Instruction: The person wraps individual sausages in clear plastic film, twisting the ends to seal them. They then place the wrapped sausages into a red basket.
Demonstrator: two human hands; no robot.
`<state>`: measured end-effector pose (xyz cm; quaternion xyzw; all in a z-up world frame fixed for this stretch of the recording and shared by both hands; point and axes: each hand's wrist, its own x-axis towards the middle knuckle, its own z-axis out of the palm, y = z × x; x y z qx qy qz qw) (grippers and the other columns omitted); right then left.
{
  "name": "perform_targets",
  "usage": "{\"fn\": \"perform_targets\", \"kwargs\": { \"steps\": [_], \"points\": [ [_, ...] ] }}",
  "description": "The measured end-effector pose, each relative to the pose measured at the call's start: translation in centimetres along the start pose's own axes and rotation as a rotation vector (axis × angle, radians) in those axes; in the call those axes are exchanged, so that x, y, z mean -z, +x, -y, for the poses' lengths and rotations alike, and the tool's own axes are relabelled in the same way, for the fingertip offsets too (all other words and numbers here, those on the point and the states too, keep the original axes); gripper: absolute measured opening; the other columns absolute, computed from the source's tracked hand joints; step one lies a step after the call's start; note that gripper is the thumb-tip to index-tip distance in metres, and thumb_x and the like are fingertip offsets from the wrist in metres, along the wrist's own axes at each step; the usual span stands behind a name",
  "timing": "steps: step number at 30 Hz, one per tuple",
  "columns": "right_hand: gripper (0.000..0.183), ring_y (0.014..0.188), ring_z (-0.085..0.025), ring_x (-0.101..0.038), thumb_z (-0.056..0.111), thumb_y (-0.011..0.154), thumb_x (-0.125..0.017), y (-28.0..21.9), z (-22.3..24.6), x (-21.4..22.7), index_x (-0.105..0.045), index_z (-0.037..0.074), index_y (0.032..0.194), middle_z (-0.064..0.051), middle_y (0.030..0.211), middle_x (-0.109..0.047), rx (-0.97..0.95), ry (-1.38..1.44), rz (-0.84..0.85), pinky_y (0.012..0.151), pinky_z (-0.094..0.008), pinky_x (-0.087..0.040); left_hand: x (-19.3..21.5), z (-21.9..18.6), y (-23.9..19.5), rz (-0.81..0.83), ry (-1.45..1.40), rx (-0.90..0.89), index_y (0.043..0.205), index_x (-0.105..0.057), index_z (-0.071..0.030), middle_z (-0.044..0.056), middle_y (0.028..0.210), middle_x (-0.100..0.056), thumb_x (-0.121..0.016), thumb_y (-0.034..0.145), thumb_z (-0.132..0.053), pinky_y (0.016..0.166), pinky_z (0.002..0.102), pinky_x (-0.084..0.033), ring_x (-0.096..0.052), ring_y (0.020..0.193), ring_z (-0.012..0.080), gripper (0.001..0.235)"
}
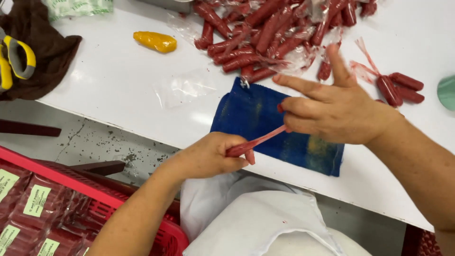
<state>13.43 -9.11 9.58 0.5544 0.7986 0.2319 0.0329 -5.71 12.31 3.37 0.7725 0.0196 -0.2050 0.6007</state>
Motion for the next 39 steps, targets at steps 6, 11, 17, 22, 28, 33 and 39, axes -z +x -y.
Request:
{"fn": "perform_targets", "kwargs": {
  "steps": [6, 11, 17, 22, 28, 33, 39],
  "points": [
    [0.027, 0.105, -0.027, -0.058, 0.007, 0.105, -0.036, 6.2, -0.3, -4.1, -0.061, 0.01, 0.097, -0.004, 0.093, -0.052, 0.078, 0.194, -0.022, 0.122, -0.064, -0.021, 1.0, 0.8, 2.4, -0.097, -0.615, -0.28, 0.16, -0.021, -0.017, 0.011, 0.122, -0.061, -0.077, 0.08, -0.01, 0.097, 0.028, -0.054, -0.061, 0.104, 0.012, 0.098],
    [0.019, 0.117, -0.033, -0.075, 0.018, 0.108, -0.061, 9.4, -8.6, -4.8, -0.061, 0.022, 0.09, -0.006, 0.091, -0.059, 0.242, -0.057, -0.259, 0.125, -0.061, -0.01, 4.6, -2.2, -2.3, -0.413, -0.255, -0.112, 0.131, -0.06, -0.017, -0.006, 0.065, -0.048, -0.061, 0.093, -0.034, 0.063, 0.024, -0.038, -0.041, 0.062, 0.0072, 0.041],
    [0.039, 0.134, -0.044, -0.04, -0.001, 0.098, -0.054, 20.4, -17.6, -12.9, -0.058, 0.029, 0.123, -0.017, 0.133, -0.038, -0.256, 0.206, -0.149, 0.111, -0.076, -0.005, 4.7, -0.8, -3.5, -0.369, -0.251, -0.301, 0.109, -0.071, -0.01, -0.002, 0.09, -0.069, -0.053, 0.103, -0.025, 0.066, 0.022, -0.043, -0.056, 0.074, 0.0088, 0.025],
    [0.042, 0.15, -0.046, -0.004, 0.017, 0.096, -0.038, 18.5, -8.5, -11.7, -0.065, 0.025, 0.127, -0.022, 0.163, -0.013, -0.522, 0.797, -0.029, 0.11, -0.078, 0.01, 7.3, -0.2, -0.2, -0.875, 0.378, -0.456, 0.102, -0.064, -0.01, 0.009, 0.083, -0.054, -0.054, 0.101, -0.015, 0.068, 0.041, -0.043, -0.054, 0.076, 0.0288, 0.011],
    [0.031, 0.157, -0.034, -0.018, 0.013, 0.098, -0.048, 11.9, -0.2, -10.3, -0.058, 0.0, 0.124, -0.027, 0.16, -0.029, -0.739, 1.638, -0.442, 0.126, -0.052, -0.016, 6.4, -2.3, 4.3, -1.002, -0.061, -0.798, 0.106, -0.071, -0.007, 0.008, 0.091, -0.058, -0.058, 0.103, -0.018, 0.079, 0.032, -0.054, -0.058, 0.08, 0.0184, 0.017],
    [0.026, 0.155, -0.037, -0.026, 0.016, 0.099, -0.043, 5.7, 2.8, -6.4, -0.065, 0.007, 0.088, -0.019, 0.142, -0.056, -0.65, 1.122, -0.322, 0.118, -0.056, 0.017, 1.3, -1.1, 4.9, -0.683, -0.63, -0.772, 0.095, -0.071, -0.004, 0.001, 0.055, -0.05, -0.06, 0.103, -0.02, 0.045, 0.018, -0.038, -0.038, 0.048, 0.0048, 0.021],
    [0.02, 0.151, -0.048, -0.032, 0.018, 0.104, -0.041, -1.8, 6.9, -5.8, -0.051, 0.013, 0.087, -0.018, 0.139, -0.056, -0.561, 0.619, -0.273, 0.113, -0.068, 0.014, -3.9, -0.3, -0.7, -0.76, 0.011, -0.671, 0.091, -0.075, -0.011, -0.001, 0.06, -0.064, -0.074, 0.091, -0.019, 0.055, 0.027, -0.053, -0.063, 0.053, 0.0167, 0.007]
  ]
}}
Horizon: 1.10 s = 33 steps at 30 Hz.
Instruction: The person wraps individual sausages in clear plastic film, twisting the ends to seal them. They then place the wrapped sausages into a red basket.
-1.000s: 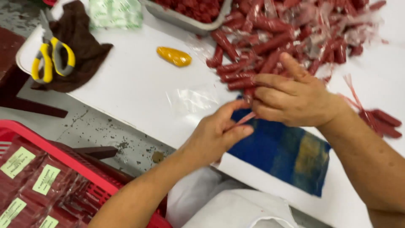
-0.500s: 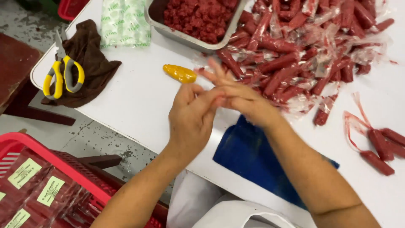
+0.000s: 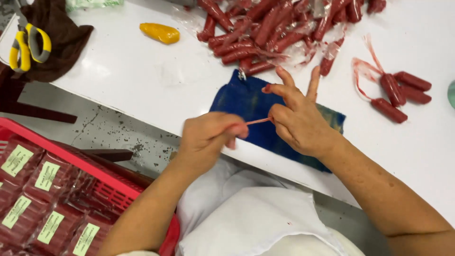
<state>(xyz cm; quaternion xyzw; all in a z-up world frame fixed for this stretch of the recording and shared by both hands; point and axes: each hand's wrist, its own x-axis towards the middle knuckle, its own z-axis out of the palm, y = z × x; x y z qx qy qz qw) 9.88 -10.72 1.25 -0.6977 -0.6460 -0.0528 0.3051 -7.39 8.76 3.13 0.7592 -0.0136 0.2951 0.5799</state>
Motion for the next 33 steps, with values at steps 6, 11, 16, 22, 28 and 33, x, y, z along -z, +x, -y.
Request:
{"fn": "perform_targets", "kwargs": {
  "steps": [6, 11, 16, 22, 28, 33],
  "points": [
    [0.014, 0.123, -0.03, -0.057, 0.023, 0.102, -0.054, -7.0, 1.8, -2.4, -0.067, 0.022, 0.098, -0.007, 0.136, -0.063, 0.212, -0.245, -0.065, 0.102, -0.058, -0.029, -3.9, 3.0, -7.9, 0.246, -0.988, 0.978, 0.123, -0.059, -0.026, 0.028, 0.122, -0.069, -0.049, 0.082, -0.08, 0.063, 0.052, -0.063, -0.073, 0.092, 0.0434, 0.069],
    [0.039, 0.089, -0.028, -0.059, 0.025, 0.108, -0.028, -7.5, 1.5, 0.1, -0.065, 0.012, 0.111, -0.008, 0.114, -0.063, 0.17, 0.152, 0.247, 0.071, -0.042, -0.046, -7.6, 2.8, -8.5, 0.399, -0.923, 1.196, 0.096, -0.065, -0.004, 0.003, 0.05, -0.046, -0.057, 0.103, -0.017, 0.04, 0.02, -0.038, -0.041, 0.038, 0.0105, 0.016],
    [0.033, 0.084, -0.028, -0.055, 0.006, 0.101, -0.035, -6.7, 3.0, 5.4, -0.066, 0.009, 0.112, -0.007, 0.104, -0.061, 0.165, 0.155, 0.349, 0.069, -0.038, -0.048, -6.7, -0.6, -4.8, 0.812, -0.358, 0.929, 0.099, -0.072, -0.011, 0.002, 0.07, -0.065, -0.062, 0.101, -0.017, 0.056, 0.022, -0.05, -0.056, 0.06, 0.011, 0.012],
    [0.022, 0.084, -0.024, -0.061, 0.001, 0.091, -0.053, -6.5, 4.5, 7.3, -0.073, 0.01, 0.097, -0.003, 0.1, -0.07, -0.01, 0.397, 0.424, 0.073, -0.035, -0.053, -6.6, 1.1, -5.3, 0.833, 0.037, 0.378, 0.104, -0.068, -0.012, 0.003, 0.072, -0.06, -0.053, 0.103, -0.012, 0.066, 0.026, -0.047, -0.058, 0.071, 0.0159, 0.015],
    [0.004, 0.082, -0.026, -0.07, -0.001, 0.079, -0.076, -10.1, 5.9, 1.3, -0.076, -0.001, 0.083, -0.016, 0.098, -0.077, -0.752, 1.462, -0.188, 0.072, -0.039, -0.057, -13.3, 4.8, -8.4, 0.392, -0.256, 0.181, 0.102, -0.063, -0.004, 0.01, 0.067, -0.058, -0.053, 0.1, -0.012, 0.066, 0.039, -0.057, -0.063, 0.065, 0.0271, 0.013],
    [0.005, 0.027, -0.038, -0.057, 0.004, 0.092, -0.065, -6.8, 6.2, -0.6, -0.069, 0.006, 0.09, -0.028, 0.062, -0.067, -0.976, 1.328, -0.859, 0.011, -0.035, -0.041, -17.5, 4.8, -7.4, 0.016, -1.258, 0.778, 0.095, -0.065, -0.005, 0.005, 0.05, -0.044, -0.054, 0.106, -0.012, 0.053, 0.034, -0.055, -0.037, 0.036, 0.01, 0.017]
  ]
}}
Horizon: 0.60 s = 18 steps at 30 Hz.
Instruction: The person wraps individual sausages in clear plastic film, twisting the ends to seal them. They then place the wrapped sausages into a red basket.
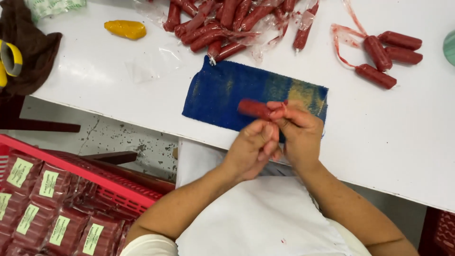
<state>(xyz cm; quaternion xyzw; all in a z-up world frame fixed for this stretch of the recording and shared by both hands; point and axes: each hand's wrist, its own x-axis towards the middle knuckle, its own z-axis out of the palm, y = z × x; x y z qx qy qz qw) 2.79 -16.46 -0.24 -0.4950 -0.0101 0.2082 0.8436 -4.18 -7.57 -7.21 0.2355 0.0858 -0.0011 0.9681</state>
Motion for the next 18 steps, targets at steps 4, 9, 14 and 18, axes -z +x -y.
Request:
{"fn": "perform_targets", "kwargs": {
  "steps": [4, 9, 14, 18],
  "points": [
    [0.004, 0.105, -0.033, -0.06, 0.012, 0.088, -0.078, 3.1, 2.6, 2.0, -0.08, 0.011, 0.084, -0.004, 0.093, -0.077, 0.779, -0.829, 0.35, 0.093, -0.036, -0.049, -2.0, -5.4, 0.2, -0.054, 0.178, 0.096, 0.089, -0.067, 0.001, 0.005, 0.046, -0.041, -0.063, 0.099, -0.011, 0.043, 0.031, -0.054, -0.031, 0.032, 0.0085, 0.017],
    [0.036, 0.139, -0.038, -0.046, -0.018, 0.089, -0.057, 4.9, 8.9, 0.3, -0.072, 0.014, 0.088, 0.007, 0.092, -0.073, 0.705, -1.285, 0.955, 0.089, -0.038, -0.047, -5.0, -10.2, 0.5, -0.061, 0.632, 0.225, 0.073, -0.06, -0.006, 0.0, 0.048, -0.039, -0.065, 0.091, -0.02, 0.046, 0.026, -0.047, -0.036, 0.045, 0.0086, 0.024],
    [0.023, 0.124, -0.031, -0.046, -0.003, 0.087, -0.067, 6.9, 9.0, 0.5, -0.078, 0.017, 0.085, 0.008, 0.084, -0.075, 0.403, -1.171, 1.161, 0.107, -0.037, -0.042, -4.3, -11.3, 2.7, 0.369, 1.56, -0.282, 0.101, -0.047, -0.018, -0.001, 0.1, -0.052, -0.094, 0.066, -0.038, 0.069, 0.033, -0.046, -0.051, 0.08, 0.0168, 0.062],
    [0.014, 0.129, -0.03, -0.048, 0.008, 0.093, -0.065, 6.4, 7.8, 2.3, -0.078, 0.014, 0.089, 0.005, 0.096, -0.076, 0.382, -1.116, 1.16, 0.109, -0.039, -0.044, -2.1, -7.9, 3.2, 0.46, 1.638, -0.512, 0.093, -0.05, -0.014, 0.003, 0.091, -0.049, -0.081, 0.084, -0.039, 0.064, 0.038, -0.047, -0.055, 0.081, 0.0234, 0.04]
  ]
}}
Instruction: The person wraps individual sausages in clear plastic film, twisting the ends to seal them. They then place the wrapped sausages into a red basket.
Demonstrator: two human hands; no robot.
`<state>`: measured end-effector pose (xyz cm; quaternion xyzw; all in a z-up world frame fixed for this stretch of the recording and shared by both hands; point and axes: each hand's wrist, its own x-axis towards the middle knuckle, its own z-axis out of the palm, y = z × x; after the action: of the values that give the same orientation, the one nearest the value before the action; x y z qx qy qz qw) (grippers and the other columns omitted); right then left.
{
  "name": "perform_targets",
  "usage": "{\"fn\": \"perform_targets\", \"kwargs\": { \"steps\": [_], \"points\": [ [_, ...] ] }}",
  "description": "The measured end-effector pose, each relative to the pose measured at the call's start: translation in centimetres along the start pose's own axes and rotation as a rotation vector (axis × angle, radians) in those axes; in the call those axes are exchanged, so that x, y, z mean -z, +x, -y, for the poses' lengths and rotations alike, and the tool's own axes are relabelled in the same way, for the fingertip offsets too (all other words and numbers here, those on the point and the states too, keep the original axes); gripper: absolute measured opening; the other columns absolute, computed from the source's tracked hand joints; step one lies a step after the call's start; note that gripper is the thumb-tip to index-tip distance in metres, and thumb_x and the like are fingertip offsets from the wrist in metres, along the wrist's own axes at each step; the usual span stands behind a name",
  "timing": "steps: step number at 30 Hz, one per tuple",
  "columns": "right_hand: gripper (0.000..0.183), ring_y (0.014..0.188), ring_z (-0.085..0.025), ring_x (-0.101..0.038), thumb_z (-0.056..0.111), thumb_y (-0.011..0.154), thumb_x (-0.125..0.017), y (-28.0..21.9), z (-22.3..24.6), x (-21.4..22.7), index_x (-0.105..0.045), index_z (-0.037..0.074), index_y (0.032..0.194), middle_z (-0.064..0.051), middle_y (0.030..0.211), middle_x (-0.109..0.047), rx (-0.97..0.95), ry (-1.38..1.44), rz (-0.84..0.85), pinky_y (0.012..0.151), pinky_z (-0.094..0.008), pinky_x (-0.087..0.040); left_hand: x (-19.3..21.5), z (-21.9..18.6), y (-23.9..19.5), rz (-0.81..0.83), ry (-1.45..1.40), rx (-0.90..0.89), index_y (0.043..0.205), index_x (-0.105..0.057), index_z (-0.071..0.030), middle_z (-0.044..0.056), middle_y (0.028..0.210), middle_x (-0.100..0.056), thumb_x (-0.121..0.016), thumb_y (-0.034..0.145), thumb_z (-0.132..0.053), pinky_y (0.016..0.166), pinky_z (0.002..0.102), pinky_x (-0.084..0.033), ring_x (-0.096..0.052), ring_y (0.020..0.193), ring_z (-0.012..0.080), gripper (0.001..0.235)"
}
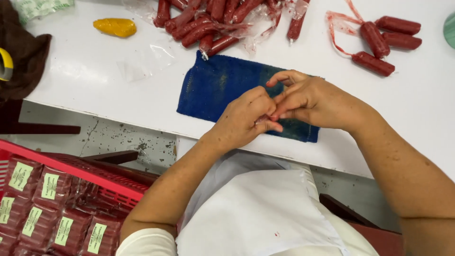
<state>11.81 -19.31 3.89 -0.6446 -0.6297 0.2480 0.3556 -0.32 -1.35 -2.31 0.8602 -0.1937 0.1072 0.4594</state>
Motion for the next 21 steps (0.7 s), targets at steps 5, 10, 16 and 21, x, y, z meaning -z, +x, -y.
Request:
{"fn": "perform_targets", "kwargs": {
  "steps": [5, 10, 16, 21],
  "points": [
    [0.011, 0.105, -0.033, -0.071, 0.001, 0.081, -0.083, -0.1, -1.6, -6.7, -0.078, -0.002, 0.091, -0.016, 0.094, -0.075, -0.193, 0.414, -0.733, 0.094, -0.042, -0.058, -4.3, 0.3, -2.7, -0.54, -0.031, 0.079, 0.105, -0.062, -0.013, 0.0, 0.112, -0.057, -0.079, 0.087, -0.03, 0.063, 0.024, -0.058, -0.064, 0.076, 0.0129, 0.031],
    [0.028, 0.098, -0.022, -0.072, -0.011, 0.082, -0.078, 0.5, -1.4, -9.5, -0.064, -0.003, 0.105, -0.014, 0.097, -0.073, -0.263, 0.628, -0.997, 0.089, -0.032, -0.061, -5.5, -0.2, -3.0, -0.647, -0.569, 0.274, 0.144, -0.032, -0.003, 0.009, 0.125, -0.05, -0.076, 0.091, -0.009, 0.063, 0.016, -0.049, -0.055, 0.078, 0.0063, 0.069],
    [0.04, 0.09, -0.013, -0.072, -0.003, 0.084, -0.08, 0.1, -4.5, -11.2, -0.056, 0.001, 0.115, -0.01, 0.094, -0.075, -0.228, 0.56, -1.009, 0.084, -0.026, -0.06, -3.3, -0.7, 0.4, -0.728, -0.442, 0.082, 0.1, -0.075, -0.006, 0.004, 0.108, -0.056, -0.074, 0.093, -0.014, 0.07, 0.02, -0.047, -0.053, 0.078, 0.0056, 0.01],
    [0.016, 0.085, -0.028, -0.074, 0.02, 0.09, -0.078, 0.5, -3.4, -9.3, -0.075, 0.006, 0.085, -0.01, 0.091, -0.076, -0.07, 0.033, -0.94, 0.074, -0.036, -0.06, 1.2, 2.3, 2.4, -0.525, -0.331, 0.065, 0.092, -0.078, -0.01, 0.005, 0.094, -0.065, -0.07, 0.092, -0.016, 0.063, 0.023, -0.051, -0.059, 0.066, 0.0121, 0.01]
  ]
}}
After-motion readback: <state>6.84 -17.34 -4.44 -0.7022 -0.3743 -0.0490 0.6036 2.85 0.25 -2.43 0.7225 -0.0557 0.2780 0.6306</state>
